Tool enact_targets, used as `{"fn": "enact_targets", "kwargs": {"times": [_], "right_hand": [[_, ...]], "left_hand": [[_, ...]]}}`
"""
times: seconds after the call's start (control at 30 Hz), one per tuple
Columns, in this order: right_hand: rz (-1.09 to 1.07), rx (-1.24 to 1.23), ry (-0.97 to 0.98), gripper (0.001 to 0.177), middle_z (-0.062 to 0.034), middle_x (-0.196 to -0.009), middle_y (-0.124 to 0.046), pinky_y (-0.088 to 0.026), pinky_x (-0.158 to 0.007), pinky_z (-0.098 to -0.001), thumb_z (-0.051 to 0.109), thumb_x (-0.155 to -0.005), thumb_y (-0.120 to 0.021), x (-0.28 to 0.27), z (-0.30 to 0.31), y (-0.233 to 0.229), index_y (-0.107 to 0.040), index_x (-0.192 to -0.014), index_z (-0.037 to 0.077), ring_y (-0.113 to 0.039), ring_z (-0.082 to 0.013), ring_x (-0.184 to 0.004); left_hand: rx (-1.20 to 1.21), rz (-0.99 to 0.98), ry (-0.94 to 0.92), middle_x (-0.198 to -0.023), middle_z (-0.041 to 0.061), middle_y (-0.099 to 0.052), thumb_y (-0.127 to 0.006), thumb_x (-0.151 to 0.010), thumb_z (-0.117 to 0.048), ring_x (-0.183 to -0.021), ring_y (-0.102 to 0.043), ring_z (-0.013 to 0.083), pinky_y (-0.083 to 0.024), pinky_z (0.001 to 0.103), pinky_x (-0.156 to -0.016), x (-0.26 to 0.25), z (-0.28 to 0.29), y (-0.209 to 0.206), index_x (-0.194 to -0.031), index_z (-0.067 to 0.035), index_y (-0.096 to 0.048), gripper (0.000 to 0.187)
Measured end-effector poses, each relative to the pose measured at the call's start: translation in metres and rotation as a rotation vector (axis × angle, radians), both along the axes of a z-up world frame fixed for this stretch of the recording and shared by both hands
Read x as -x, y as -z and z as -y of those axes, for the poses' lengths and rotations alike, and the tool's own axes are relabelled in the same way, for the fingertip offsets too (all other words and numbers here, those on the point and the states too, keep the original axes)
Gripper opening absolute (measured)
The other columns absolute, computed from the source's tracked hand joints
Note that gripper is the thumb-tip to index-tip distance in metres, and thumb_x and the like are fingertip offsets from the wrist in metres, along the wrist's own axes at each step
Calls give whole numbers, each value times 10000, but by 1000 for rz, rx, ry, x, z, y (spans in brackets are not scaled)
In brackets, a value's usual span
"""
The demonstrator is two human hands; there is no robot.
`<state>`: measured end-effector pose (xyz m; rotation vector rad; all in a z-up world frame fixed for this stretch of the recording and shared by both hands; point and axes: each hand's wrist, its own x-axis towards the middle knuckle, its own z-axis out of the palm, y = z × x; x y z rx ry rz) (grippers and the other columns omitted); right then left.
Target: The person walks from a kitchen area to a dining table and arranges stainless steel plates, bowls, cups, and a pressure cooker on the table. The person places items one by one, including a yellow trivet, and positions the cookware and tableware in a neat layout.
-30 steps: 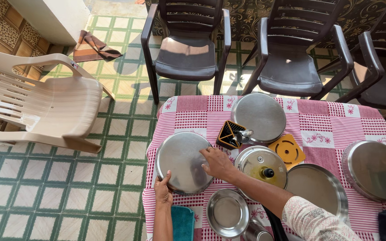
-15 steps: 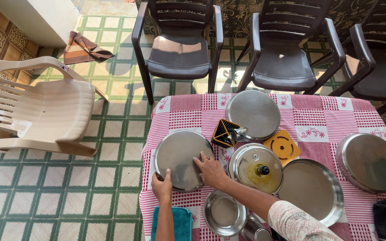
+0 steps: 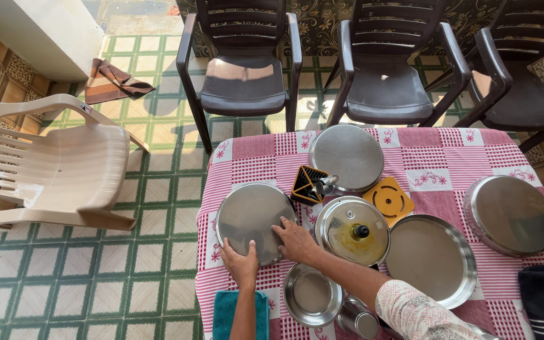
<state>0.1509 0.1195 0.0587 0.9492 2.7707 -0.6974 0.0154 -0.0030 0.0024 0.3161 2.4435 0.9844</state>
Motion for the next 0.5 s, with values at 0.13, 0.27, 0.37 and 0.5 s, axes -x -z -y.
{"fn": "enact_targets", "kwargs": {"times": [0.13, 0.27, 0.37, 0.5], "right_hand": [[-224, 148, -22, 585, -241, -1454, -500, -423, -1095, -443, 204, -831, -770, -7, 2, -45, -587, -1368, 62, -526, -375, -1312], [-404, 238, -39, 408, -166, -1330, -635, -480, -1055, -417, 214, -898, -726, -24, -4, -116, -668, -1265, 46, -617, -330, -1232], [-440, 218, 48, 340, -119, -1198, -708, -534, -973, -395, 230, -897, -720, -49, -13, -168, -698, -1188, 57, -687, -299, -1113], [-556, 77, 193, 299, -110, -1090, -758, -575, -893, -379, 214, -881, -740, -105, -32, -211, -724, -1137, 61, -736, -261, -996]], "left_hand": [[-42, -89, 31, -1599, 302, -230, -802, -794, -363, -1509, -206, 453, -243, 539, -1202, -23, 7, -12, -1552, -125, -331, 923], [-77, -101, 83, -1596, 274, -257, -794, -787, -352, -1498, -218, 448, -237, 550, -1201, -46, 16, -31, -1547, -145, -349, 905], [-89, -128, 126, -1586, 273, -276, -793, -787, -329, -1494, -223, 459, -239, 556, -1192, -62, 25, -41, -1531, -140, -375, 874], [-131, -185, 179, -1578, 278, -298, -790, -784, -317, -1489, -248, 453, -253, 548, -1195, -81, 38, -50, -1511, -124, -395, 850]]}}
